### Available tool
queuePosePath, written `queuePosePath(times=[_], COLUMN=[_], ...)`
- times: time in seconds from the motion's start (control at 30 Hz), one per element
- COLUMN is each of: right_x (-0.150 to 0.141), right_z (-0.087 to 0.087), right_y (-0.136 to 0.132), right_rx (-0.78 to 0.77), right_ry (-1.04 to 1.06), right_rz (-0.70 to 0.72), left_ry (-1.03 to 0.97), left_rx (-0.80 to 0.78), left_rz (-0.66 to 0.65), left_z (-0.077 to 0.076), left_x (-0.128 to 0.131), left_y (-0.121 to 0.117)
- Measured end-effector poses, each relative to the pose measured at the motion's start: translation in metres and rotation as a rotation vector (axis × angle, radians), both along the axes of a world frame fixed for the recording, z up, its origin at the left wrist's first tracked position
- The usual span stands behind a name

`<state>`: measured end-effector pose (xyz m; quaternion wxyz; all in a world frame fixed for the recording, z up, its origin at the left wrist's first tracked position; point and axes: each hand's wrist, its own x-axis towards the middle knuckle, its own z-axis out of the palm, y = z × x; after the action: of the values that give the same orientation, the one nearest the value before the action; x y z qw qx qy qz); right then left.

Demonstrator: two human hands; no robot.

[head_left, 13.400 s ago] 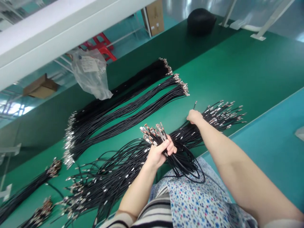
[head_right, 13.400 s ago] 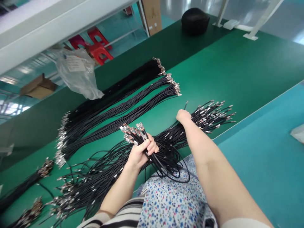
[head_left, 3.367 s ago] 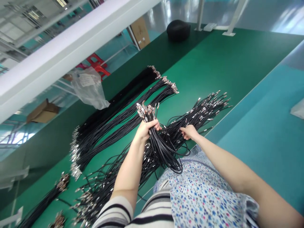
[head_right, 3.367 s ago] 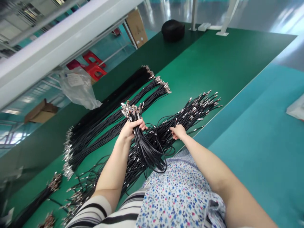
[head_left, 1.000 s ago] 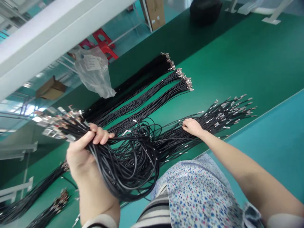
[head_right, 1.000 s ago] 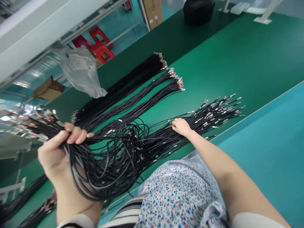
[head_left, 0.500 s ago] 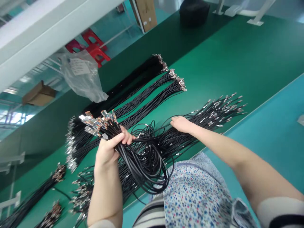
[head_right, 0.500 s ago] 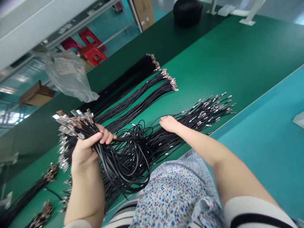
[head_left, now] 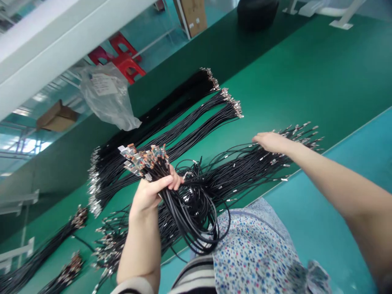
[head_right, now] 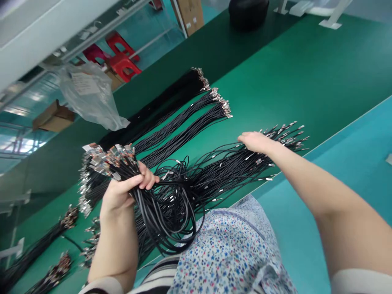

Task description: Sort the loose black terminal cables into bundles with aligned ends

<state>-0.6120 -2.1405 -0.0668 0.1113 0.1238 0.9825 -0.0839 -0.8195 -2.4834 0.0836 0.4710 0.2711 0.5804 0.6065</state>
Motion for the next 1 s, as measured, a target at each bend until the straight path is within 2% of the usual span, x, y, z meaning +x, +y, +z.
queuePosePath(times=[0.17,0.27,0.33,0.43,0.53,0.67,0.8,0.9,1.0], right_x=[-0.032,-0.048,-0.054,-0.060,-0.063,-0.064,-0.061,-0.058,-0.059], right_z=[-0.032,-0.035,-0.028,0.001,0.045,0.095,0.121,0.136,0.149], right_y=[-0.021,-0.028,-0.031,-0.038,-0.056,-0.096,-0.126,-0.142,-0.159], right_rx=[-0.067,-0.067,-0.053,0.035,0.170,0.178,0.257,0.305,0.313], right_ry=[-0.129,-0.212,-0.217,-0.098,0.219,0.556,0.764,0.720,0.683], right_rz=[0.068,0.053,0.048,0.053,0.060,0.211,0.375,0.558,0.725], left_ry=[0.007,-0.002,0.002,0.006,-0.006,-0.057,-0.096,-0.117,-0.204], left_rx=[-0.020,-0.024,-0.027,-0.028,-0.033,-0.023,-0.001,-0.001,0.011], left_rz=[0.001,0.023,0.026,0.019,0.047,0.097,0.136,0.165,0.077], left_z=[0.001,0.001,0.001,0.000,-0.003,-0.011,-0.009,-0.006,-0.009], left_x=[0.004,0.004,0.004,0.006,0.005,-0.002,-0.004,0.004,0.014], left_y=[0.005,0.002,0.001,0.000,0.004,0.017,0.030,0.039,0.047])
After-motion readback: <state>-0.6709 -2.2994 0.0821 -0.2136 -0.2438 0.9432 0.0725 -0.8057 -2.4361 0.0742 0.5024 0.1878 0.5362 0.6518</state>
